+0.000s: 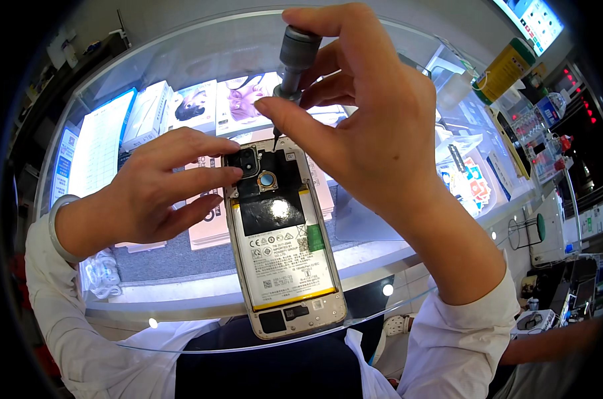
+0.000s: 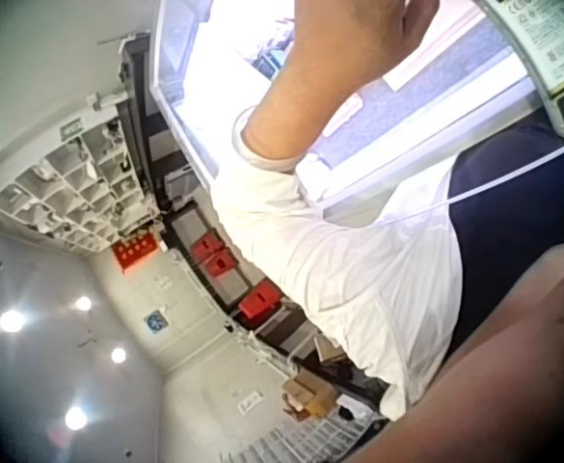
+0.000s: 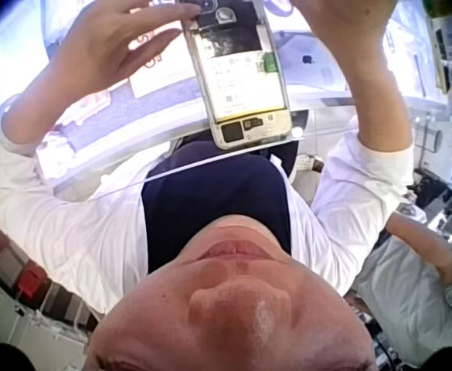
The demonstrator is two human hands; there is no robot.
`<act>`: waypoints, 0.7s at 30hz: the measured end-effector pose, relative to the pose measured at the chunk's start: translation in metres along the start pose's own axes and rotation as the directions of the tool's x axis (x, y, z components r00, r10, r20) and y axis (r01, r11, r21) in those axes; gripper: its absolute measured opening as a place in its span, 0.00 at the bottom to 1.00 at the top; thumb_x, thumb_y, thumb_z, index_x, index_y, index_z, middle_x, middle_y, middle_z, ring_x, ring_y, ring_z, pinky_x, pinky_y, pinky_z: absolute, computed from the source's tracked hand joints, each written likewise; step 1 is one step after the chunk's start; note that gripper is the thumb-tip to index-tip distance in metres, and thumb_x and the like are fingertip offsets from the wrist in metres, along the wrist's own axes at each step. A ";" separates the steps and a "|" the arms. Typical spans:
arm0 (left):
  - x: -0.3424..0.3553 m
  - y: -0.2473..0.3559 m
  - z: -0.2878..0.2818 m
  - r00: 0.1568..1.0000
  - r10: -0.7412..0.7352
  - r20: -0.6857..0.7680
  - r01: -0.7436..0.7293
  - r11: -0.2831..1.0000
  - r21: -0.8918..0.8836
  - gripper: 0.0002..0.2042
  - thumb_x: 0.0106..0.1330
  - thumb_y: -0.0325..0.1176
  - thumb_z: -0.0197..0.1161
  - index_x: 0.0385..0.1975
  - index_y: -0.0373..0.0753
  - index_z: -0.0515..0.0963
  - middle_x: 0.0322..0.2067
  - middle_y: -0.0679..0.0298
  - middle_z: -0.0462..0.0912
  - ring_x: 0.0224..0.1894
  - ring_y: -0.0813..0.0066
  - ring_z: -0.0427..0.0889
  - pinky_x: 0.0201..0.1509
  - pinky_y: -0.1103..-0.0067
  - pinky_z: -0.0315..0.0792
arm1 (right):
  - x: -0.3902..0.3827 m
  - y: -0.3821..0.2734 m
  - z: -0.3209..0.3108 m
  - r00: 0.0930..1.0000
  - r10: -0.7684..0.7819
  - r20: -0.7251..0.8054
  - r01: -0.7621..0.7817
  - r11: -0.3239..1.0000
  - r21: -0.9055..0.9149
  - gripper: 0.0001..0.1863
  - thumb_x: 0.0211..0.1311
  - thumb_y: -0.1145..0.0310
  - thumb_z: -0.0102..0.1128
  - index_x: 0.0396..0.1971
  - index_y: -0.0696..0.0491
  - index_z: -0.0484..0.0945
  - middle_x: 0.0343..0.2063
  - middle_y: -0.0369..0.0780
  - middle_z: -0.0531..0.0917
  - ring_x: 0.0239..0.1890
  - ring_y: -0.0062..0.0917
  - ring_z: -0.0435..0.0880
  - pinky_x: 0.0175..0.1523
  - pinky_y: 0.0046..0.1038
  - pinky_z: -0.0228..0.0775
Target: The person is repairing a mobile phone by using a screwdriver to remove and replace screws around the internal camera and circuit components.
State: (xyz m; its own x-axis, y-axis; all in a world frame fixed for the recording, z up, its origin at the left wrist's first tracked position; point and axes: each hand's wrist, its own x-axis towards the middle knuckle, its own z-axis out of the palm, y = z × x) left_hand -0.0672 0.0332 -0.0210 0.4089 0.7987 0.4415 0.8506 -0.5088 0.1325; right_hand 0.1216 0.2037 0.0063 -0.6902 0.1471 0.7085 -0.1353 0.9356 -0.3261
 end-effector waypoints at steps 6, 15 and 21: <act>-0.001 0.000 0.001 1.000 0.002 -0.004 -0.002 1.000 -0.001 0.20 0.48 0.22 0.66 0.44 0.38 0.78 0.49 0.53 0.76 0.41 0.59 0.79 0.41 0.72 0.74 | 0.009 -0.011 -0.006 0.991 0.045 0.126 -0.079 0.958 0.276 0.31 0.50 0.82 0.68 0.54 0.61 0.63 0.41 0.44 0.78 0.45 0.26 0.82 0.49 0.25 0.78; 0.000 -0.001 0.000 1.000 0.010 -0.002 -0.010 1.000 -0.008 0.20 0.48 0.21 0.66 0.44 0.38 0.77 0.49 0.53 0.75 0.40 0.60 0.79 0.40 0.71 0.74 | 0.009 -0.002 -0.001 0.972 -0.224 0.074 0.213 0.968 0.136 0.32 0.51 0.82 0.64 0.56 0.62 0.60 0.52 0.50 0.72 0.58 0.36 0.74 0.60 0.32 0.71; 0.000 0.000 -0.001 1.000 -0.001 0.007 0.001 1.000 0.007 0.19 0.48 0.22 0.66 0.44 0.38 0.78 0.49 0.53 0.75 0.41 0.60 0.79 0.40 0.72 0.74 | 0.013 0.000 -0.013 0.976 -0.119 0.183 0.088 0.982 0.168 0.34 0.49 0.80 0.63 0.57 0.59 0.59 0.55 0.50 0.71 0.58 0.36 0.74 0.59 0.32 0.71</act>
State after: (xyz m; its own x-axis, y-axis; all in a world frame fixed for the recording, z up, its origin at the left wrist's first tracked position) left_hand -0.0672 0.0327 -0.0205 0.4103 0.8013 0.4354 0.8532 -0.5058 0.1269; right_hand 0.1218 0.2094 0.0235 -0.7877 -0.0261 0.6155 -0.3126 0.8778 -0.3629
